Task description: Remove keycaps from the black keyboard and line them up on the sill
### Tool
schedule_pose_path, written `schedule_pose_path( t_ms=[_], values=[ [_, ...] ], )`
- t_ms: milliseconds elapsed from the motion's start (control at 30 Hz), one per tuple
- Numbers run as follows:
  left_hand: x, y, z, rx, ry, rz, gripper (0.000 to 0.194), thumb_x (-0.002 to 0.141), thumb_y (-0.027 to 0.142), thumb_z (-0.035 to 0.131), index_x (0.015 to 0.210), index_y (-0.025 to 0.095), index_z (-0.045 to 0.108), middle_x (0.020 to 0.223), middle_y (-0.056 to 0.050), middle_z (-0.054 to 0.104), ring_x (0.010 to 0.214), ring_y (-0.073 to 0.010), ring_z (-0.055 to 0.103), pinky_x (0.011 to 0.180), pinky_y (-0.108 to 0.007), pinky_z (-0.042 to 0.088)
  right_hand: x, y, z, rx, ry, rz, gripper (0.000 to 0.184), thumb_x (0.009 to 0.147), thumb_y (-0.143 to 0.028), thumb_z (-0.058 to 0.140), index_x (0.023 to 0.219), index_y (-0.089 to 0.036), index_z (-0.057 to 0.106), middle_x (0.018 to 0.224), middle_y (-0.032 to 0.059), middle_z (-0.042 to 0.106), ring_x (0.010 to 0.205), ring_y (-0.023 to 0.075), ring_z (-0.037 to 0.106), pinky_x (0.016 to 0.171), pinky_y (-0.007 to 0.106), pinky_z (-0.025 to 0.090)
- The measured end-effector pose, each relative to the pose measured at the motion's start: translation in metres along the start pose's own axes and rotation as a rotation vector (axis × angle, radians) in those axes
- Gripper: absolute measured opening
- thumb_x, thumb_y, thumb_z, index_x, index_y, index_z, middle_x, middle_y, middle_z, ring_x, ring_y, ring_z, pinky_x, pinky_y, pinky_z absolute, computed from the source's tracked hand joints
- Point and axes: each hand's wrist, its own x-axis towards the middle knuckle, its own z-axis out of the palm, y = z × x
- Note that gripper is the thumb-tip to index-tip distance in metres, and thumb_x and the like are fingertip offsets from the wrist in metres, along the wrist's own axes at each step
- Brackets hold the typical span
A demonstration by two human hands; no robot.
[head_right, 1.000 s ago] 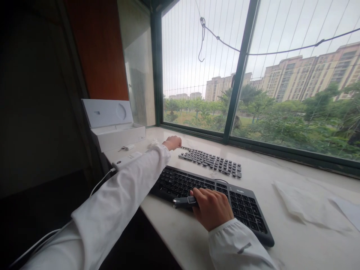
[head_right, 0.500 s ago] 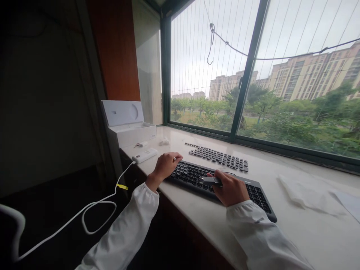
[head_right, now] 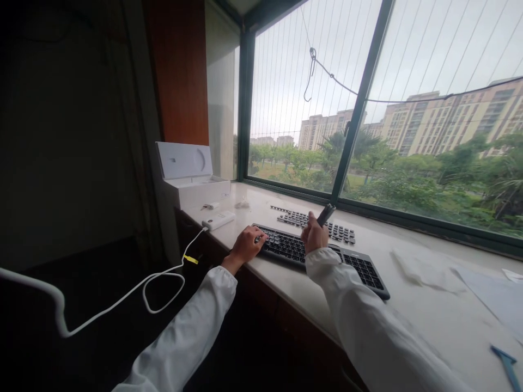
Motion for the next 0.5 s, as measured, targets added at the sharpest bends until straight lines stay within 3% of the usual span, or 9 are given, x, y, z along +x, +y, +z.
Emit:
schedule_pose_path(
  t_ms=[100,233,500],
  values=[
    [-0.001,-0.001,0.000,-0.012,0.006,0.019,0.023,0.086,0.030,0.051,0.082,0.020,0.071,0.088,-0.005,0.065,0.090,-0.0166,0.055,0.086,-0.028,0.043,0.001,0.015,0.037,0.259,0.045,0.141,0.048,0.073,-0.050,0.060,0.058,-0.023,0.022,0.037,-0.0126,0.018,0.032,0.0044,0.014,0.030,0.021,0.014],
    [-0.001,-0.005,0.002,-0.033,0.024,0.024,0.022,0.084,0.028,0.054,0.077,0.020,0.072,0.085,-0.004,0.066,0.085,-0.0153,0.056,0.083,-0.027,0.044,-0.002,0.041,0.067,0.330,0.171,0.192,0.042,0.074,-0.043,0.059,0.059,-0.023,0.026,0.037,-0.0123,0.021,0.030,0.0044,0.018,0.029,0.020,0.017],
    [0.000,-0.008,0.004,-0.065,0.023,-0.014,0.021,0.082,0.026,0.055,0.073,0.019,0.072,0.084,-0.004,0.066,0.086,-0.0155,0.057,0.082,-0.027,0.045,-0.002,0.073,0.074,0.268,0.169,0.195,0.037,0.070,-0.036,0.058,0.056,-0.024,0.026,0.036,-0.0115,0.022,0.029,0.0051,0.018,0.029,0.022,0.016]
  ],
)
